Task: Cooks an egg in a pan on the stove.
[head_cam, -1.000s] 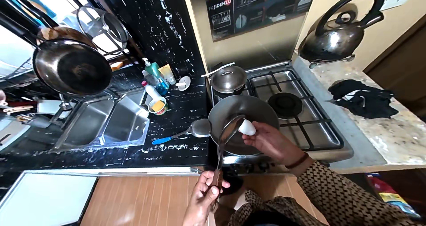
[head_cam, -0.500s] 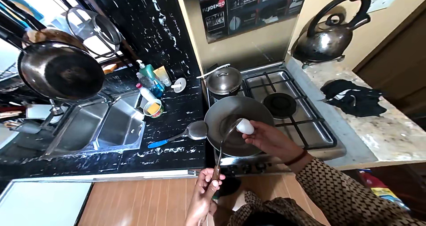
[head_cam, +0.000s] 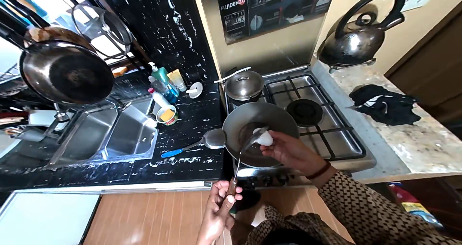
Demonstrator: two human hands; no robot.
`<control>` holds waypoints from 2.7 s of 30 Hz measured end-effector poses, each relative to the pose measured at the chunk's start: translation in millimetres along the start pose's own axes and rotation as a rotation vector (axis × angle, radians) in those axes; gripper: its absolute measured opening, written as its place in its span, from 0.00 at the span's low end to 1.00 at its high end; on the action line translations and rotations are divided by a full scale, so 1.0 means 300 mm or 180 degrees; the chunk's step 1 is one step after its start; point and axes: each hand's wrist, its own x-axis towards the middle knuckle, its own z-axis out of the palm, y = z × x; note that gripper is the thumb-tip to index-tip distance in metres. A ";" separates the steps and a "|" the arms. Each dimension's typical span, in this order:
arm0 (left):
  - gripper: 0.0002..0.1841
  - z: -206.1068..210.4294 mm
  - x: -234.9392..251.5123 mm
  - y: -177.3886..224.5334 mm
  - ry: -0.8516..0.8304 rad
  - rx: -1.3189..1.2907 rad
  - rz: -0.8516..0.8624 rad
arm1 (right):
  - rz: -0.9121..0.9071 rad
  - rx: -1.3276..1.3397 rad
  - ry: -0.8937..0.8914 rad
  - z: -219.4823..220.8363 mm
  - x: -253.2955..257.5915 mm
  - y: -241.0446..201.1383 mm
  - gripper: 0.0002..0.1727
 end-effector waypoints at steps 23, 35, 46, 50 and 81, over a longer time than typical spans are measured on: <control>0.20 -0.499 0.101 0.059 0.0023 0.3567 -0.0252 | -0.0716 0.0243 0.0615 0.011 -0.074 0.001 0.22; 0.24 -0.632 0.275 0.018 -0.0456 0.3852 -0.0078 | -0.1076 0.0736 0.1363 0.122 -0.153 0.106 0.21; 0.24 -0.639 0.313 0.000 -0.0581 0.4114 -0.0105 | -0.0816 0.0589 0.1707 0.149 -0.027 0.100 0.20; 0.23 -0.600 0.333 0.035 -0.0447 0.4112 0.0723 | -0.0761 0.0490 0.1665 0.125 0.014 0.085 0.19; 0.23 0.176 0.993 0.019 -0.2100 0.3740 -0.0921 | -0.0018 -0.2620 0.1071 -0.040 0.286 -0.046 0.24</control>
